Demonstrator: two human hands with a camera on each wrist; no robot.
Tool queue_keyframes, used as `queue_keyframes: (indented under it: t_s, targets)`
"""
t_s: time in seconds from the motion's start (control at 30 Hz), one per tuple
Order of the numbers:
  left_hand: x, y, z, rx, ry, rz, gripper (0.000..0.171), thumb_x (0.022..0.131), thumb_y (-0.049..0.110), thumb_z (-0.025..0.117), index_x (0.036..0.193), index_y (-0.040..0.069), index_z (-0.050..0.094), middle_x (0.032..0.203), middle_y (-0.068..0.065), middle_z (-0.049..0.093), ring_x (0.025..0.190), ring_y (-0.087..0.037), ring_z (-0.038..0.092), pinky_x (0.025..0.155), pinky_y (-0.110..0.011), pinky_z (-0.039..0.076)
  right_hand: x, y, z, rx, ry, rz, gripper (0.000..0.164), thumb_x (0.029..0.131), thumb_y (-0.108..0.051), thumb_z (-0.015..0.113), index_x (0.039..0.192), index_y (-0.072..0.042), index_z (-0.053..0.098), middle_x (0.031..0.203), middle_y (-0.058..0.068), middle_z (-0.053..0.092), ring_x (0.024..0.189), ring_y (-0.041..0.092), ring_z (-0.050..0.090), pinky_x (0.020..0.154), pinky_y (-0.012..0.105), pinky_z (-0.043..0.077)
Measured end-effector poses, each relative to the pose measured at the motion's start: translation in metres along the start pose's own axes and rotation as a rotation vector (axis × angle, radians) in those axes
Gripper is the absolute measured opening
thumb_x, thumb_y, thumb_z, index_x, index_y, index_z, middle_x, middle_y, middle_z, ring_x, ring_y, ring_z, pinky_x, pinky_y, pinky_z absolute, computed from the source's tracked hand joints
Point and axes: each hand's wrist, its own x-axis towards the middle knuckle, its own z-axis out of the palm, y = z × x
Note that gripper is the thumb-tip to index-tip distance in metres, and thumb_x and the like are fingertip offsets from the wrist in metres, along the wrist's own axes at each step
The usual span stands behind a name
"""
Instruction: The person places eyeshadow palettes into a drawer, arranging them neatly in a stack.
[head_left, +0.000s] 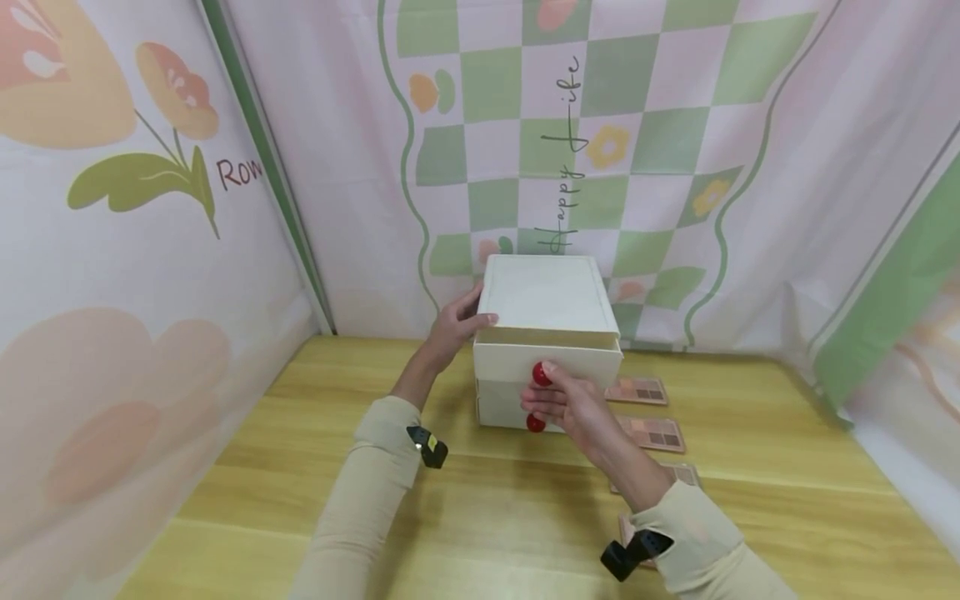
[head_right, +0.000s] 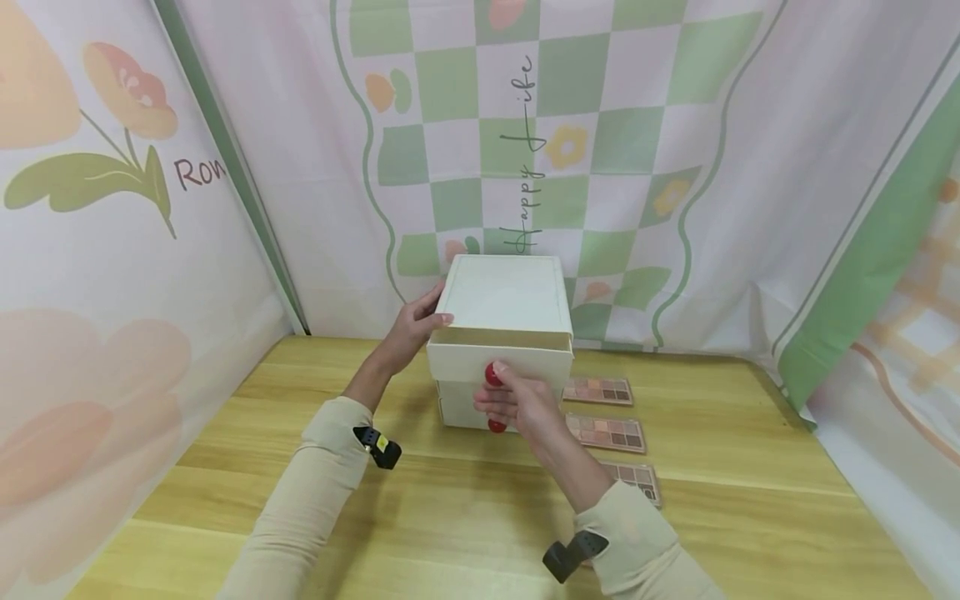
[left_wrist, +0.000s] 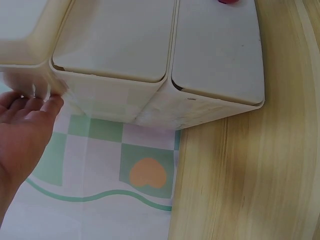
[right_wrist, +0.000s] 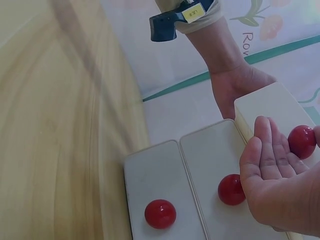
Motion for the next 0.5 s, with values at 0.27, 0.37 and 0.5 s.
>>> queue_keyframes:
  t_s: [0.27, 0.37, 0.5]
  targets:
    - [0.0001, 0.0001, -0.0006, -0.016, -0.004, -0.005, 0.082, 0.092, 0.022, 0.064, 0.161, 0.010, 0.023, 0.170, -0.013, 0.025, 0.155, -0.031, 0.034, 0.126, -0.042, 0.035, -0.0058, -0.0005, 0.0001, -0.027, -0.022, -0.001, 0.036, 0.107, -0.038, 0.045, 0.102, -0.009, 0.066, 0.085, -0.008, 0.077, 0.086, 0.006, 0.074, 0.085, 0.021, 0.061]
    - [0.0004, 0.0001, -0.0007, -0.015, -0.003, -0.004, 0.082, 0.092, 0.022, 0.065, 0.161, 0.010, 0.023, 0.170, -0.013, 0.025, 0.155, -0.031, 0.033, 0.126, -0.043, 0.035, -0.0074, -0.0004, 0.0001, -0.032, -0.026, -0.001, 0.037, 0.107, -0.037, 0.044, 0.103, -0.007, 0.066, 0.085, -0.008, 0.077, 0.086, 0.005, 0.074, 0.084, 0.020, 0.061]
    - [0.0003, 0.0006, -0.0004, -0.008, 0.005, 0.000, 0.081, 0.092, 0.021, 0.065, 0.161, 0.008, 0.024, 0.169, -0.013, 0.025, 0.155, -0.031, 0.032, 0.127, -0.042, 0.033, -0.0097, 0.0002, 0.0004, -0.032, -0.030, -0.002, 0.037, 0.108, -0.036, 0.044, 0.103, -0.006, 0.066, 0.084, -0.009, 0.078, 0.085, 0.005, 0.075, 0.084, 0.021, 0.061]
